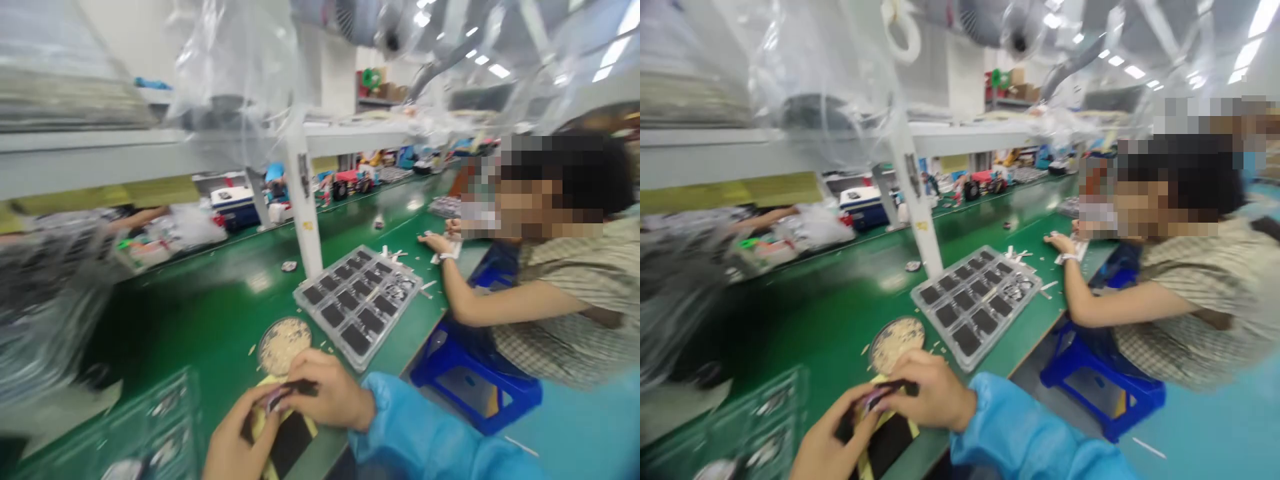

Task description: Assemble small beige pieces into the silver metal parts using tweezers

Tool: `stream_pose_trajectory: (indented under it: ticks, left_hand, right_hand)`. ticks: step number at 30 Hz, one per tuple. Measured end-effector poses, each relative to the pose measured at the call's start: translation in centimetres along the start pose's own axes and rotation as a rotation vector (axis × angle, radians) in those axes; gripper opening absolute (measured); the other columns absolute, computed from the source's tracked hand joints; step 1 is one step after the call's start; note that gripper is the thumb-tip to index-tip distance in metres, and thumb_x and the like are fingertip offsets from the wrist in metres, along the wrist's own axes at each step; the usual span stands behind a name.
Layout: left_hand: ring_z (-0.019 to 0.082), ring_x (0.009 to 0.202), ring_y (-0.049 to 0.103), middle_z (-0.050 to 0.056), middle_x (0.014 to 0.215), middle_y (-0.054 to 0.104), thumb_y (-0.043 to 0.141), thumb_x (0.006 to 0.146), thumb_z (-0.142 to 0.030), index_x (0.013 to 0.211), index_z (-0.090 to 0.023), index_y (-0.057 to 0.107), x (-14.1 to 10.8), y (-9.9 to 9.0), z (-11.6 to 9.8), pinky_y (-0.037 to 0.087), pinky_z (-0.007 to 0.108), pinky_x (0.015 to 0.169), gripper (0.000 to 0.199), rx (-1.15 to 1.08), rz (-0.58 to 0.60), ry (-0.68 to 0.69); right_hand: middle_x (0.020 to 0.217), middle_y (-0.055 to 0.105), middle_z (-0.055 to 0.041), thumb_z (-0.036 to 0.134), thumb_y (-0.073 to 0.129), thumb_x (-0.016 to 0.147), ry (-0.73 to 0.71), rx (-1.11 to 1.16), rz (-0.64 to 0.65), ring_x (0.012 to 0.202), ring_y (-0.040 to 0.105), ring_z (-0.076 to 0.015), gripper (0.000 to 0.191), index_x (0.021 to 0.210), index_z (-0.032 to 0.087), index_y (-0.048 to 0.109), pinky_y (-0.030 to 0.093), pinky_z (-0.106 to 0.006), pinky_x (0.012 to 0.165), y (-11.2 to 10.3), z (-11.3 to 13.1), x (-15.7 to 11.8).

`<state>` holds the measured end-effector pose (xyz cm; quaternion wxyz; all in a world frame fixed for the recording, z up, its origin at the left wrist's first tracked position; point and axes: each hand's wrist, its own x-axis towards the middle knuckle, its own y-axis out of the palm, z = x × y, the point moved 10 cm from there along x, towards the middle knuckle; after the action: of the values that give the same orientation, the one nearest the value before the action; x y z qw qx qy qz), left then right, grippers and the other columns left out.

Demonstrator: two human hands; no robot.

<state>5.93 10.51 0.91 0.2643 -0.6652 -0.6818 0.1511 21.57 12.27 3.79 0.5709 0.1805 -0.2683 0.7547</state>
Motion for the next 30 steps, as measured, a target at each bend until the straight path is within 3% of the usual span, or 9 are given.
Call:
stream_pose_trajectory:
  ticks: [5, 10, 24, 30]
  left_hand:
    - [0.026, 0.089, 0.07, 0.006, 0.098, 0.076, 0.063, 0.085, -0.031, 0.1, -0.022, 0.074, -0.1, -0.4, -1.3, 0.057, 0.035, 0.081, 0.021, 0.0, -0.003, -0.001]
    - [0.025, 0.094, 0.069, 0.005, 0.103, 0.075, 0.062, 0.086, -0.025, 0.104, -0.022, 0.073, -0.3, -0.1, -1.1, 0.054, 0.035, 0.086, 0.021, -0.012, 0.002, 0.001]
    - [0.022, 0.08, 0.068, 0.003, 0.092, 0.074, 0.063, 0.087, -0.031, 0.101, -0.021, 0.071, -0.2, -0.1, -0.9, 0.054, 0.033, 0.079, 0.019, 0.0, 0.026, -0.04]
    - [0.022, 0.081, 0.066, 0.004, 0.092, 0.073, 0.06, 0.091, -0.035, 0.104, -0.021, 0.068, -0.1, -0.3, -0.8, 0.052, 0.033, 0.079, 0.02, 0.009, 0.041, -0.045]
  right_hand:
    - [0.098, 0.066, -0.0072, 0.03, 0.072, 0.089, 0.056, -0.013, 0.054, 0.094, 0.064, -0.0171, 0.016, 0.101, 0.019, 0.072, 0.052, -0.028, 0.084, 0.5, -0.4, -0.4]
    - [0.104, 0.065, -0.0064, 0.029, 0.066, 0.094, 0.069, -0.079, 0.124, 0.095, 0.064, -0.0163, 0.015, 0.106, 0.022, 0.072, 0.052, -0.028, 0.084, 1.1, -0.7, -0.7]
    - [0.109, 0.062, -0.006, 0.018, 0.052, 0.098, 0.082, -0.247, 0.224, 0.093, 0.063, -0.0154, 0.016, 0.11, 0.022, 0.062, 0.049, -0.024, 0.079, 2.0, -0.4, -1.2]
    - [0.107, 0.061, -0.0069, 0.018, 0.05, 0.098, 0.058, -0.145, 0.179, 0.096, 0.061, -0.0173, 0.01, 0.105, 0.021, 0.057, 0.048, -0.028, 0.083, 0.9, 0.7, -1.0]
